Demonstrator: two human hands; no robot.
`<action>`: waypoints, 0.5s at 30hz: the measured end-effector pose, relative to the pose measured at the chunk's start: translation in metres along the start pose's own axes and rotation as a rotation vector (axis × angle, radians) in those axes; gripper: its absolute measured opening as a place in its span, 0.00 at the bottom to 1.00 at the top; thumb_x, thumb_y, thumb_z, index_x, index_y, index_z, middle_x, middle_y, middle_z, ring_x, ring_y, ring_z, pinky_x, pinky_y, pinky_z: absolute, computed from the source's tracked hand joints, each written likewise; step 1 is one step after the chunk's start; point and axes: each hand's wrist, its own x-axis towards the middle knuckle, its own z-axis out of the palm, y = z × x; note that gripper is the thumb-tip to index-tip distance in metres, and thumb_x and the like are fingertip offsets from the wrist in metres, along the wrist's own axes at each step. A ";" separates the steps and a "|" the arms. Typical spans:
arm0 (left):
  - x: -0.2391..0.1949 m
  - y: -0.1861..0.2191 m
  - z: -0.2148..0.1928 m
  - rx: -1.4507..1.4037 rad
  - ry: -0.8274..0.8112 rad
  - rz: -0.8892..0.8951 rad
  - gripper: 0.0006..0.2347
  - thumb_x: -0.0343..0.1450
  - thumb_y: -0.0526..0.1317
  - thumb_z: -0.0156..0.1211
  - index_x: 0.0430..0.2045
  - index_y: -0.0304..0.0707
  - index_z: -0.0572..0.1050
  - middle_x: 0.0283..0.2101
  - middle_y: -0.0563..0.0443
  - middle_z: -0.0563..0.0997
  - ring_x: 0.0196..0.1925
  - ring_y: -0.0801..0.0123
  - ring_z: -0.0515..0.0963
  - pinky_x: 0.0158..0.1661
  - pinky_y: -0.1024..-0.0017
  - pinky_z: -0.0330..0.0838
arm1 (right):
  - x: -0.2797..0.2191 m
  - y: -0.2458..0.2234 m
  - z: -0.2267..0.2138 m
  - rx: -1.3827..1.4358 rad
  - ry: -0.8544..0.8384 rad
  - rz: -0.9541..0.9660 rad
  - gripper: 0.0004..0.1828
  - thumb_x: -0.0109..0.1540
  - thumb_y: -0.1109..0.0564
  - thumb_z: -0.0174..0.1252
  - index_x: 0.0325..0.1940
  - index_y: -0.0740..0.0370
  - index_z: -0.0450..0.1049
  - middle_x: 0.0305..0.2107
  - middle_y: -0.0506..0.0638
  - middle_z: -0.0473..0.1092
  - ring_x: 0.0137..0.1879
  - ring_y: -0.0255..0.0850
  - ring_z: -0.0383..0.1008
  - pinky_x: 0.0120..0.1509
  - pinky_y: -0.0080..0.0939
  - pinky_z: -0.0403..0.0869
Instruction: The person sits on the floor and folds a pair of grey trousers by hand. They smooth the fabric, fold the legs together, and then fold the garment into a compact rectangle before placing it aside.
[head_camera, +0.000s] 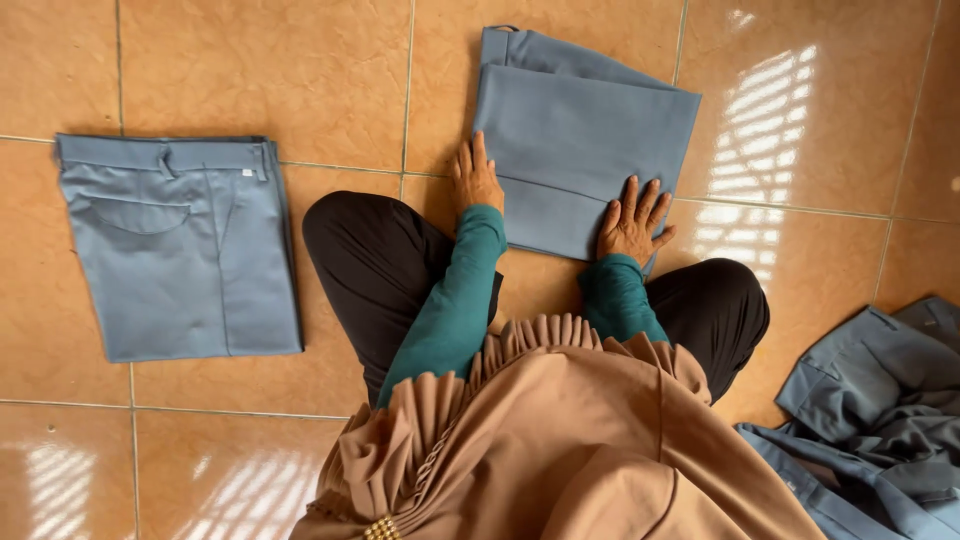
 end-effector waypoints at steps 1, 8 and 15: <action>-0.008 -0.005 -0.007 0.003 0.008 0.006 0.24 0.80 0.43 0.46 0.74 0.51 0.53 0.69 0.42 0.65 0.70 0.53 0.67 0.70 0.57 0.62 | 0.001 0.001 -0.002 0.008 0.006 -0.001 0.31 0.75 0.33 0.21 0.83 0.30 0.33 0.80 0.42 0.26 0.83 0.47 0.17 0.80 0.75 0.31; -0.017 -0.023 -0.003 -0.268 -0.362 -0.460 0.38 0.68 0.53 0.67 0.72 0.45 0.54 0.62 0.43 0.72 0.64 0.57 0.74 0.61 0.60 0.71 | 0.017 0.028 -0.005 -0.019 -0.079 -0.057 0.35 0.71 0.28 0.30 0.82 0.23 0.32 0.80 0.40 0.27 0.84 0.47 0.21 0.79 0.79 0.31; -0.007 -0.028 -0.035 -0.490 -0.679 -0.538 0.42 0.61 0.62 0.66 0.68 0.38 0.65 0.70 0.40 0.67 0.72 0.54 0.66 0.68 0.57 0.63 | -0.068 0.001 -0.066 -0.100 -0.422 -0.210 0.64 0.52 0.25 0.62 0.81 0.25 0.28 0.80 0.47 0.26 0.84 0.50 0.22 0.78 0.82 0.32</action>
